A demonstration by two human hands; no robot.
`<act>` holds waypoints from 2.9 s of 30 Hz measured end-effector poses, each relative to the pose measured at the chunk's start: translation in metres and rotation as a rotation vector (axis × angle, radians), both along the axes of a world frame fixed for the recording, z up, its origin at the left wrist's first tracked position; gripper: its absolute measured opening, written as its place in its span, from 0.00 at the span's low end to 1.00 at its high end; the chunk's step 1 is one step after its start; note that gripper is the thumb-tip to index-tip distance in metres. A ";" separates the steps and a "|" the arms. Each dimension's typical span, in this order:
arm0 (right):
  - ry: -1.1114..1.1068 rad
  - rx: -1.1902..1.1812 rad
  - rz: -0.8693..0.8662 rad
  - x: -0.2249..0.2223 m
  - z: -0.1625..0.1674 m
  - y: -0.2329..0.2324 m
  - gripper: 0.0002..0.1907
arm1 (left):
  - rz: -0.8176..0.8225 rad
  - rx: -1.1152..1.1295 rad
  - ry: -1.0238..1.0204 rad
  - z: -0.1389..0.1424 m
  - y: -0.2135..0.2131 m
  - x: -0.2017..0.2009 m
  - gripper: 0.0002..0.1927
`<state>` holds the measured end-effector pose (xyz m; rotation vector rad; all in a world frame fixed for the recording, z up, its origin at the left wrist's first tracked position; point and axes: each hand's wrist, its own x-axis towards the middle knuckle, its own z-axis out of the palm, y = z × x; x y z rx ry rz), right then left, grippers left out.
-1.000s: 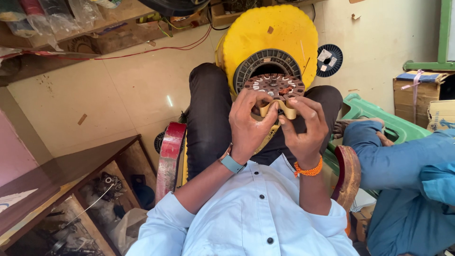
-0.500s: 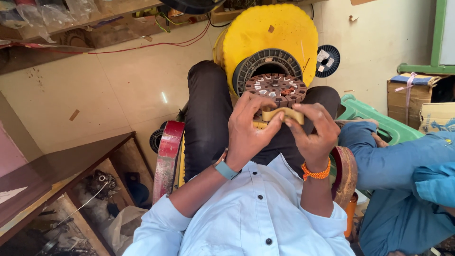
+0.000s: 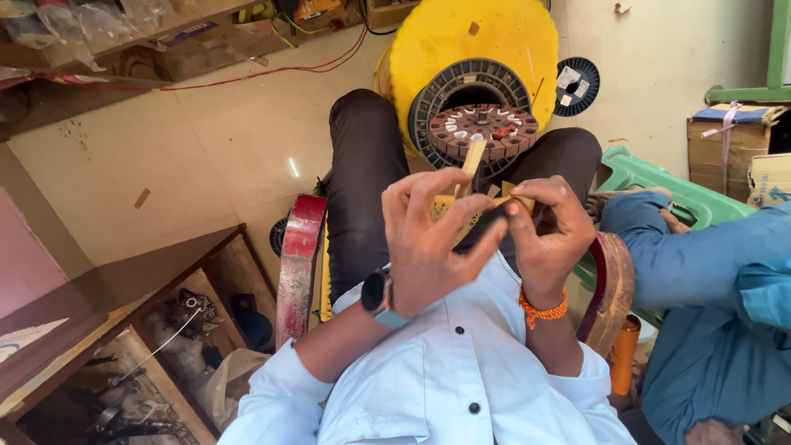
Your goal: The person retrieves a strip of cardboard from a drawer, cuts it with scissors, and wraps it around a circular electrical component. They then insert a thin wire into the component and adjust the cardboard sleeve.
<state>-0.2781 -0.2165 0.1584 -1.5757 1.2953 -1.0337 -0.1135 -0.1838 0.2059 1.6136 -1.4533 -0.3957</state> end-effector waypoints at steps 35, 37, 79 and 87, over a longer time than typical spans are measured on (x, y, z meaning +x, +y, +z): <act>0.018 -0.233 0.275 -0.021 0.011 0.038 0.10 | -0.333 0.416 1.210 -0.043 0.058 -0.001 0.07; 0.023 -0.282 0.322 -0.024 0.012 0.036 0.10 | -0.348 0.453 1.235 -0.047 0.061 0.000 0.07; 0.482 -0.129 0.008 0.046 0.011 -0.011 0.09 | -0.206 -0.122 0.047 -0.095 -0.021 0.031 0.28; 0.553 -0.197 -0.031 0.049 0.011 -0.012 0.09 | -0.105 -0.158 0.085 -0.104 -0.021 0.020 0.24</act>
